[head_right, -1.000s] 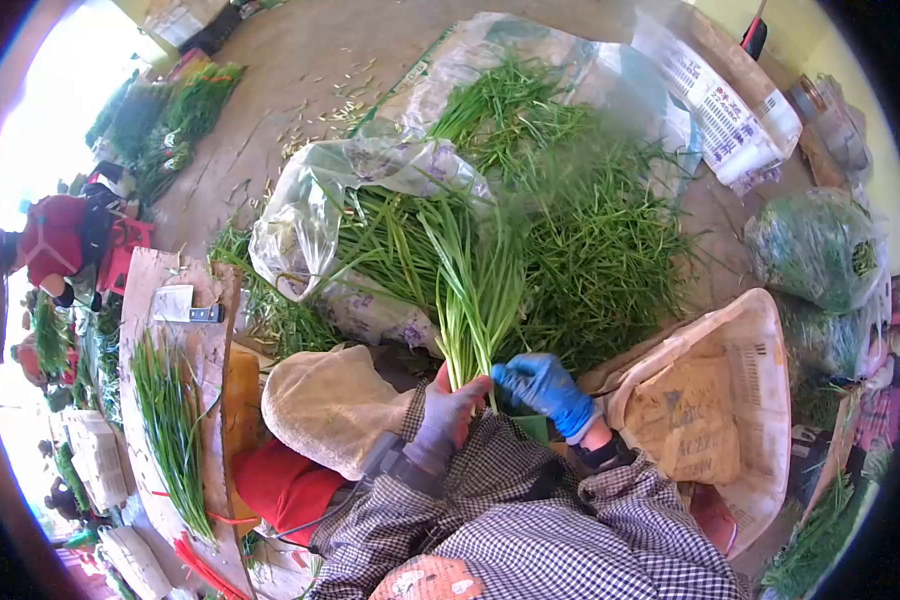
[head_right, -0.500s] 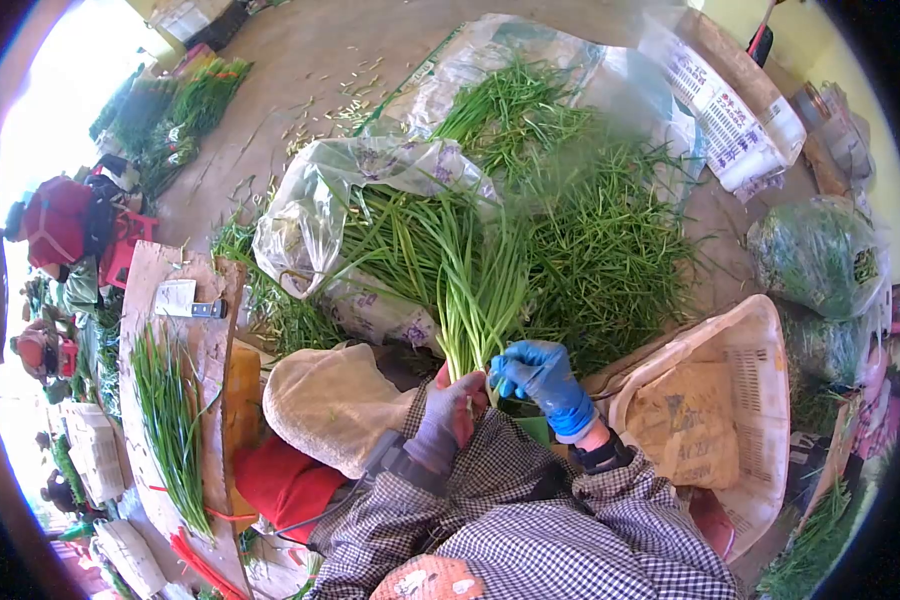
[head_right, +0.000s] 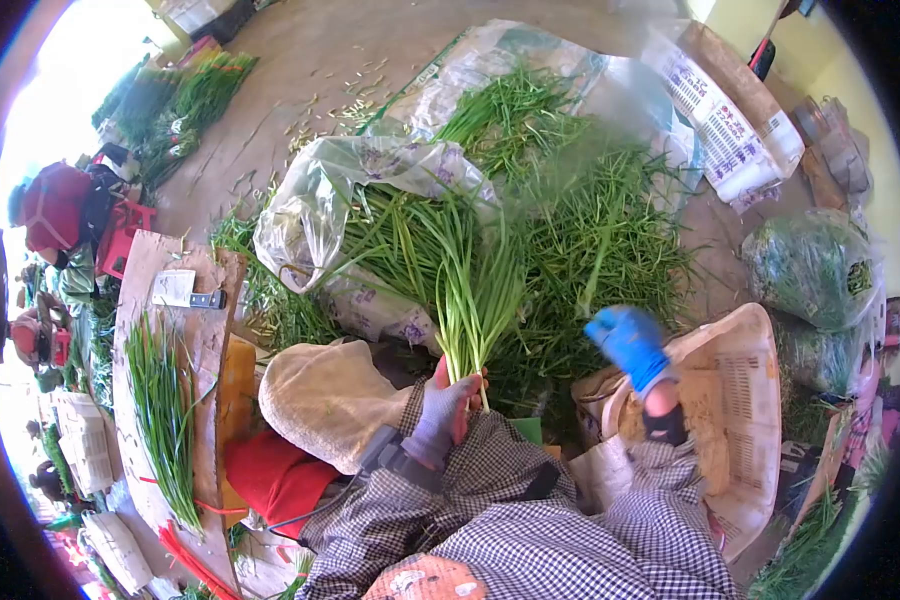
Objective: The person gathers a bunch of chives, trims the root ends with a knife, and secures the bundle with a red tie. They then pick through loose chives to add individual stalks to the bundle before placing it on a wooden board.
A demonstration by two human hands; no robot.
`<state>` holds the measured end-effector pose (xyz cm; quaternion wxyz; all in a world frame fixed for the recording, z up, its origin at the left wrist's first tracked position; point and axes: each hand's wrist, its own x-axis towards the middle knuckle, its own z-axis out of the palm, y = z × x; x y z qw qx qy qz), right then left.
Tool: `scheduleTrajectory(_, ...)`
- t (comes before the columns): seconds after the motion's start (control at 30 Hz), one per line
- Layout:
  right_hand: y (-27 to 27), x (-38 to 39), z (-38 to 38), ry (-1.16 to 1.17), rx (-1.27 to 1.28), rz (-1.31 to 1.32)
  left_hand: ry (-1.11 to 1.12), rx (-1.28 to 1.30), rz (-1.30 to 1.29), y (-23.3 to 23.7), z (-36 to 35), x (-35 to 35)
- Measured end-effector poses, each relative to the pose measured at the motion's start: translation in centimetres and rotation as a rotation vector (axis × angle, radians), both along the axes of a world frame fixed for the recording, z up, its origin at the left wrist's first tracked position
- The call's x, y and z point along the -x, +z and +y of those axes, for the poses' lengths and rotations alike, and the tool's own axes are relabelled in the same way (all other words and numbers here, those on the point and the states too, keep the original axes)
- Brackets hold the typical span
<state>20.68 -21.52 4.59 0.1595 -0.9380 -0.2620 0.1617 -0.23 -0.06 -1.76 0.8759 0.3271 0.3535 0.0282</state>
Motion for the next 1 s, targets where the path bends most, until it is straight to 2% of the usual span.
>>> scheduleTrajectory(0.07,-1.0,3.6,2.7,-0.102,-0.263,0.371,-0.002,-0.033,0.018,0.6,0.1,-0.1)
scheduleTrajectory(0.1,-2.6,4.9,3.6,-0.024,-0.338,0.4,-0.015,-0.062,0.032,0.8,0.1,-0.1)
scheduleTrajectory(0.2,-2.8,8.3,7.7,0.075,-0.389,0.488,-0.057,-0.129,0.083,1.1,-0.1,-0.1)
scheduleTrajectory(0.23,-3.3,8.6,8.7,0.21,-0.367,0.359,-0.111,-0.19,0.131,1.3,-0.1,-0.1)
scheduleTrajectory(0.3,-4.2,9.3,10.0,0.241,-0.302,0.203,-0.064,-0.293,0.057,0.3,-1.0,-0.3)
scheduleTrajectory(0.37,-3.1,9.3,10.9,0.22,-0.305,0.202,-0.02,-0.393,-0.017,-1.5,-1.6,0.2)
scheduleTrajectory(0.43,-2.6,9.0,11.6,0.195,-0.302,0.199,-0.223,-0.962,0.121,-0.3,-1.2,0.0)
scheduleTrajectory(0.47,-2.6,8.9,12.0,0.208,-0.308,0.177,-0.436,-0.898,0.237,0.5,-1.1,0.4)
scheduleTrajectory(0.57,-3.2,8.3,12.8,0.226,-0.291,0.194,-0.503,-0.916,0.26,1.6,-1.3,0.3)
scheduleTrajectory(0.7,-5.4,7.6,12.6,0.144,-0.379,0.225,-0.386,-1.026,0.167,-0.4,-1.6,0.7)
scheduleTrajectory(0.77,-5.9,7.4,12.0,0.094,-0.465,0.305,-0.218,-1.06,0.034,-1.4,-1.8,0.6)
scheduleTrajectory(0.8,-6.0,7.3,11.6,0.058,-0.563,0.39,-0.218,-1.055,0.037,-1.9,-1.9,0.8)
scheduleTrajectory(0.83,-5.4,7.4,11.5,0.059,-0.56,0.394,-0.182,-0.711,0.022,-1.0,-1.5,0.4)
scheduleTrajectory(0.87,-4.5,7.5,11.3,-0.071,-0.627,0.584,-0.142,-0.369,0.006,-0.2,-1.0,0.1)
scheduleTrajectory(0.9,-3.7,7.6,11.1,-0.205,-0.69,0.774,-0.14,-0.367,0.007,0.2,-0.6,0.0)
scheduleTrajectory(0.97,-3.3,7.8,11.0,-0.232,-0.747,0.8,-0.245,-0.1,0.074,0.6,0.0,-0.1)
scheduleTrajectory(1.0,-3.4,7.7,10.8,-0.237,-0.756,0.812,-0.174,0.0,0.018,0.4,-0.3,-0.2)
